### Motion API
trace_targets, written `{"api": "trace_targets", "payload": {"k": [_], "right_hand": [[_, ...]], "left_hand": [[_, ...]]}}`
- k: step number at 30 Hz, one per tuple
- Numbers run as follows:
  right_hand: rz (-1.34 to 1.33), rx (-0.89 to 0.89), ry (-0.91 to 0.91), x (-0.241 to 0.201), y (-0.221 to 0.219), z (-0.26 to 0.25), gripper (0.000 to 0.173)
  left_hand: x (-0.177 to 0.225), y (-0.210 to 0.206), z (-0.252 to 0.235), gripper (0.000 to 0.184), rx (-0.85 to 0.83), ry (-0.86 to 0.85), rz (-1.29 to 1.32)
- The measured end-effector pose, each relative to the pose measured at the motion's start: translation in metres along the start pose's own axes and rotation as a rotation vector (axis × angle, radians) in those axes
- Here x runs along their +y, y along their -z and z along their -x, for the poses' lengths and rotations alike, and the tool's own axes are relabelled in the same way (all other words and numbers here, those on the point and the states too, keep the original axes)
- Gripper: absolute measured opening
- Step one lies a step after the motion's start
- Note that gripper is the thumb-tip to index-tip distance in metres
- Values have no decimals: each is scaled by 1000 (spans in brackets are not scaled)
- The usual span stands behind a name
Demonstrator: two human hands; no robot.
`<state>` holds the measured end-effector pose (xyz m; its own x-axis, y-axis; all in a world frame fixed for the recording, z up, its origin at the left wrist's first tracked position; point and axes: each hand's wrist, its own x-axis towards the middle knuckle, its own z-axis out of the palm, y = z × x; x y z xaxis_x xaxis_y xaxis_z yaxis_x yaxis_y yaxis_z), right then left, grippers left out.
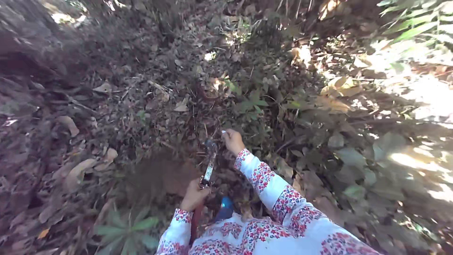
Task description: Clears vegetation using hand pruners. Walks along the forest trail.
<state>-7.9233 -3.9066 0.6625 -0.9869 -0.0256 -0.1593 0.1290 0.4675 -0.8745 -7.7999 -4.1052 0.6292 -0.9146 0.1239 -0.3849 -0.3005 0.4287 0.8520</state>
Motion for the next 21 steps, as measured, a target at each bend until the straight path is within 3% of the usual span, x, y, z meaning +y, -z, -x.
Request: {"api": "trace_targets", "payload": {"k": [7,15,21], "right_hand": [[-199,68,70,-39,59,-172,20],[-435,82,54,-63,76,-396,24],[-435,-58,63,-103,87,-560,13]], "left_hand": [[98,74,-187,27,-79,4,217],[162,136,-388,27,-88,-16,213],[203,188,-512,28,-41,103,198]]}}
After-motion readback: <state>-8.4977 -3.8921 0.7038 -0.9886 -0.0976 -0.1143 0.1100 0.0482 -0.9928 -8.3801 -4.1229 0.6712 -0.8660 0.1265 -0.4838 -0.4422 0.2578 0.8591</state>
